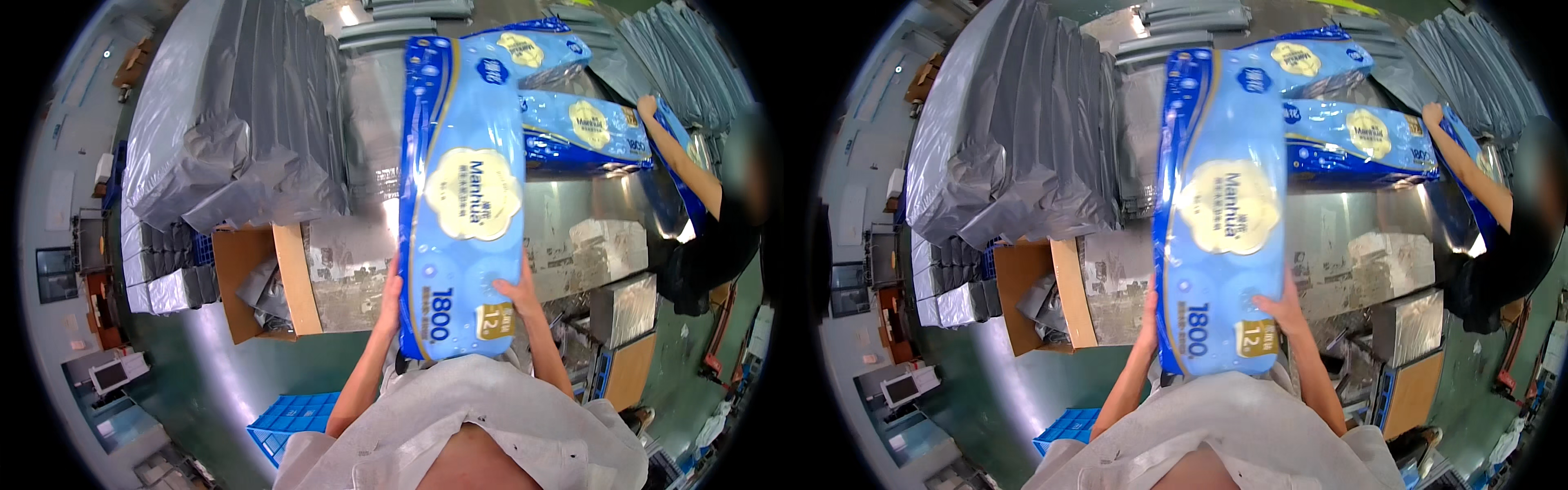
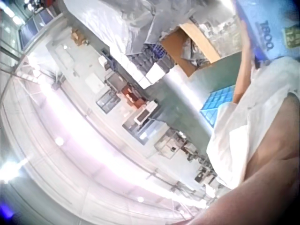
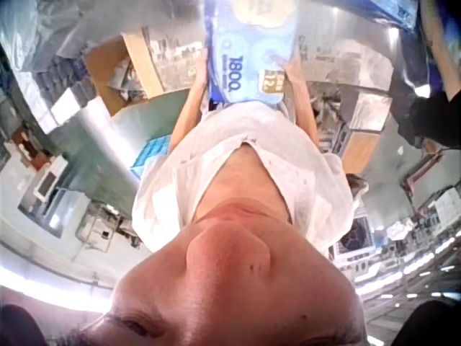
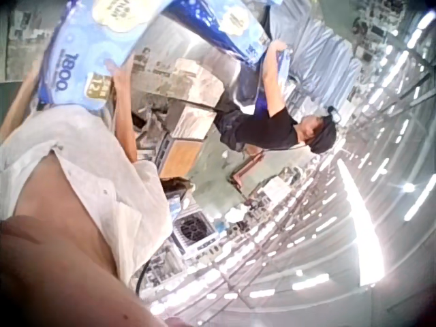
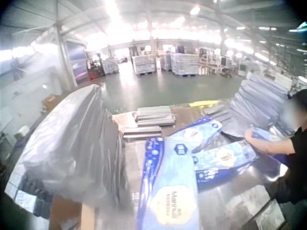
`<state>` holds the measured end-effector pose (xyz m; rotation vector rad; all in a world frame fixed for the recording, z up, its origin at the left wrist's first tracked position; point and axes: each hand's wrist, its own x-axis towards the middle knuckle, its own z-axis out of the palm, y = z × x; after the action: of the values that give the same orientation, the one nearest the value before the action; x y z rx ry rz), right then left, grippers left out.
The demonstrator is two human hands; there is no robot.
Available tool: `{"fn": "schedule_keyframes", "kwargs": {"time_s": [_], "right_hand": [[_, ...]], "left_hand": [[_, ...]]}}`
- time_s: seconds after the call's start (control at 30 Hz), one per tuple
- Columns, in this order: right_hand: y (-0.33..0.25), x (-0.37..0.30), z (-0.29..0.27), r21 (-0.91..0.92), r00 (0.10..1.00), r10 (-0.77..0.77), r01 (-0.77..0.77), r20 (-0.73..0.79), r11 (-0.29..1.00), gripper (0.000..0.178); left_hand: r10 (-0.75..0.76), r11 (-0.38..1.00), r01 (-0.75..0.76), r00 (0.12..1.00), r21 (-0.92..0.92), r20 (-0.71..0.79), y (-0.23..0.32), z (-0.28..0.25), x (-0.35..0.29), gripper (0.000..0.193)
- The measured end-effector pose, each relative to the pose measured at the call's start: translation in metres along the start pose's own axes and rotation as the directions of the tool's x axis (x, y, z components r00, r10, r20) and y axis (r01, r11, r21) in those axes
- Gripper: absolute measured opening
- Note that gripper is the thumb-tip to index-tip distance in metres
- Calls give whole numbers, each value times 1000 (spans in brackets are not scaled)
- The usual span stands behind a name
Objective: The person places blue packaged items into grey plastic bags on a metal table, seals the bags, and stacks them. The person repeats this process for multiple items.
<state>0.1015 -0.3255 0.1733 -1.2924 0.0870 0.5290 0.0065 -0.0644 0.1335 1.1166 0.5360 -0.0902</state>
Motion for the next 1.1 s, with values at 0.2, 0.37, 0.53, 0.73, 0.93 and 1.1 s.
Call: {"fn": "schedule_keyframes", "kwargs": {"time_s": [0.2, 0.37, 0.53, 0.73, 0.93, 1.1], "right_hand": [[86, -8, 45, -51, 982, 63, -55, 180, 997, 108], [158, -29, 36, -197, 955, 282, -260, 92, 945, 101], [145, -41, 54, -149, 973, 213, -224, -92, 963, 60], [147, 30, 60, 122, 962, 257, -245, -91, 962, 61], [147, 38, 50, -34, 970, 244, -245, -22, 969, 67], [164, 6, 41, -184, 986, 146, -158, -76, 970, 64]], "left_hand": [[-221, 969, 216, 975, -119, -30, -17, -80, -18, 75], [-215, 962, 219, 976, 162, -44, -86, -116, -26, 80], [-190, 980, 195, 975, 39, -116, -85, -108, -21, 71], [-209, 977, 206, 976, -49, -67, -85, -105, 2, 72], [-161, 987, 162, 986, 11, -43, -71, -95, 7, 75], [-157, 925, 164, 986, 344, -47, -86, -112, -31, 68]]}}
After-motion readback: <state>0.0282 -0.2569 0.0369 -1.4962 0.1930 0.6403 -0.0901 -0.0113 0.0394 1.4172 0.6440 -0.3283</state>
